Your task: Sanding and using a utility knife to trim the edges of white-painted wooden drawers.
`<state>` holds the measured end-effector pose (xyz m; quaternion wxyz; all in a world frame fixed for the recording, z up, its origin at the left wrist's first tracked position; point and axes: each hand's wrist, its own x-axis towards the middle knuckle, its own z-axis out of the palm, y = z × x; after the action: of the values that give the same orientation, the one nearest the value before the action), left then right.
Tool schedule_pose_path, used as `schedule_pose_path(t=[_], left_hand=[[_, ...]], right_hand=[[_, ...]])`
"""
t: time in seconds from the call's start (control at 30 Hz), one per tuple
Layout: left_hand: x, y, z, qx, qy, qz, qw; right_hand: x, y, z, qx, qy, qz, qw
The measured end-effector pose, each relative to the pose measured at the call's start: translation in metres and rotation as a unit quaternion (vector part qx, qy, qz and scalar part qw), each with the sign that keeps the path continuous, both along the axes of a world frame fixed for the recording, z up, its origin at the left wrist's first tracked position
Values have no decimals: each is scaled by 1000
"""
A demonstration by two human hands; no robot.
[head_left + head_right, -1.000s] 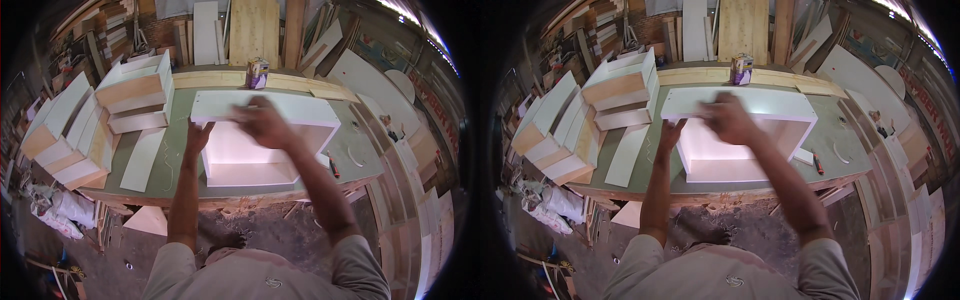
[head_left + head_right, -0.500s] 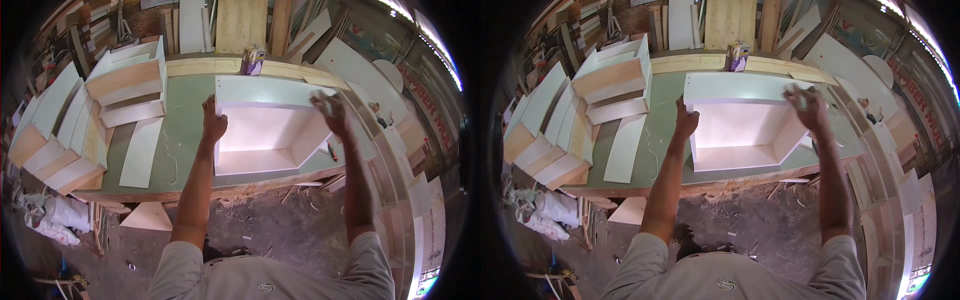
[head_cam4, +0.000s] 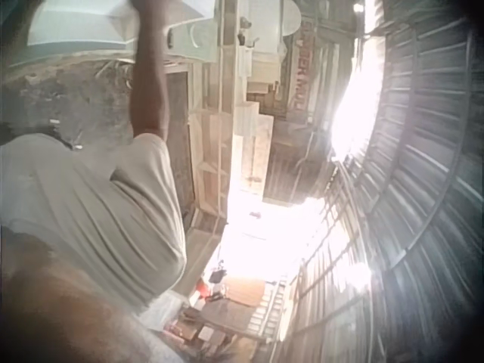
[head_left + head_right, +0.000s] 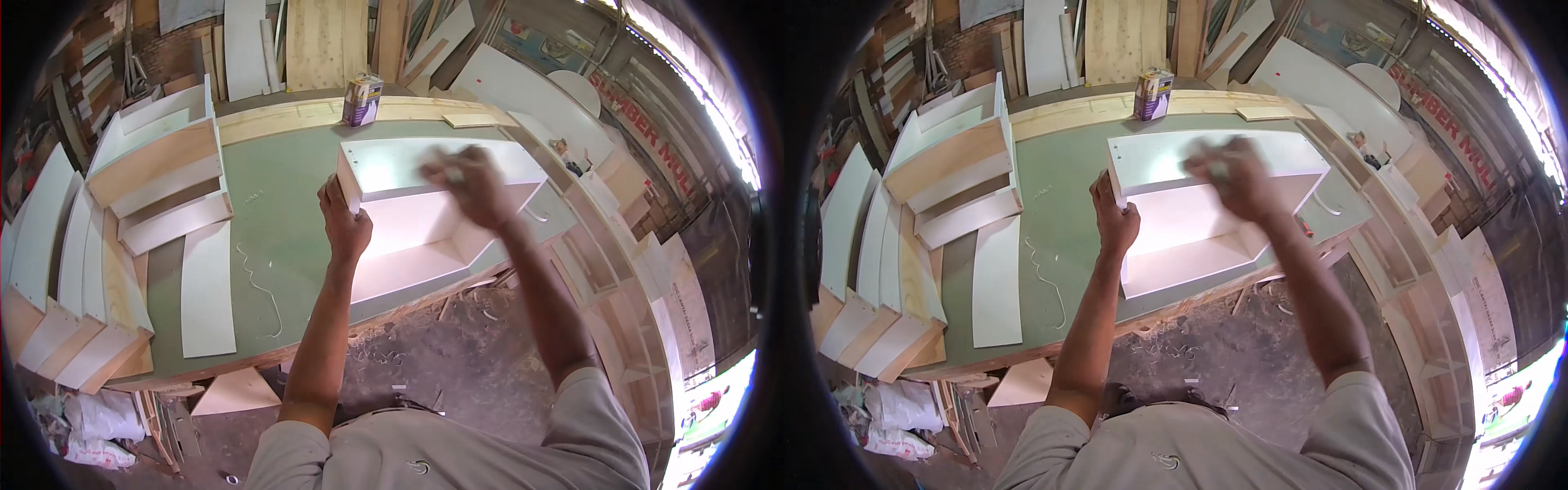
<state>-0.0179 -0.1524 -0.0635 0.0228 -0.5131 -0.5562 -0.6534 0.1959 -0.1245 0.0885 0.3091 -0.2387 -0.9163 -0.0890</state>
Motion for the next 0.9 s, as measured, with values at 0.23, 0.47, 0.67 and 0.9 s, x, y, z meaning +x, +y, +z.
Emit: schedule_pose_path(t=[0.23,0.47,0.67,0.9], left_hand=[[-17,-8,-10,10,48,29,998],[-21,-4,-21,-40,151,6,988],[-23,0,-19,-15,76,31,996],[-4,11,-17,23,-5,9,1000]], right_hand=[[-45,-22,13,-76,-5,6,997],[-92,-54,16,-38,8,114,993],[-91,-61,4,-35,76,193,978],[-84,-37,3,1,34,171,985]])
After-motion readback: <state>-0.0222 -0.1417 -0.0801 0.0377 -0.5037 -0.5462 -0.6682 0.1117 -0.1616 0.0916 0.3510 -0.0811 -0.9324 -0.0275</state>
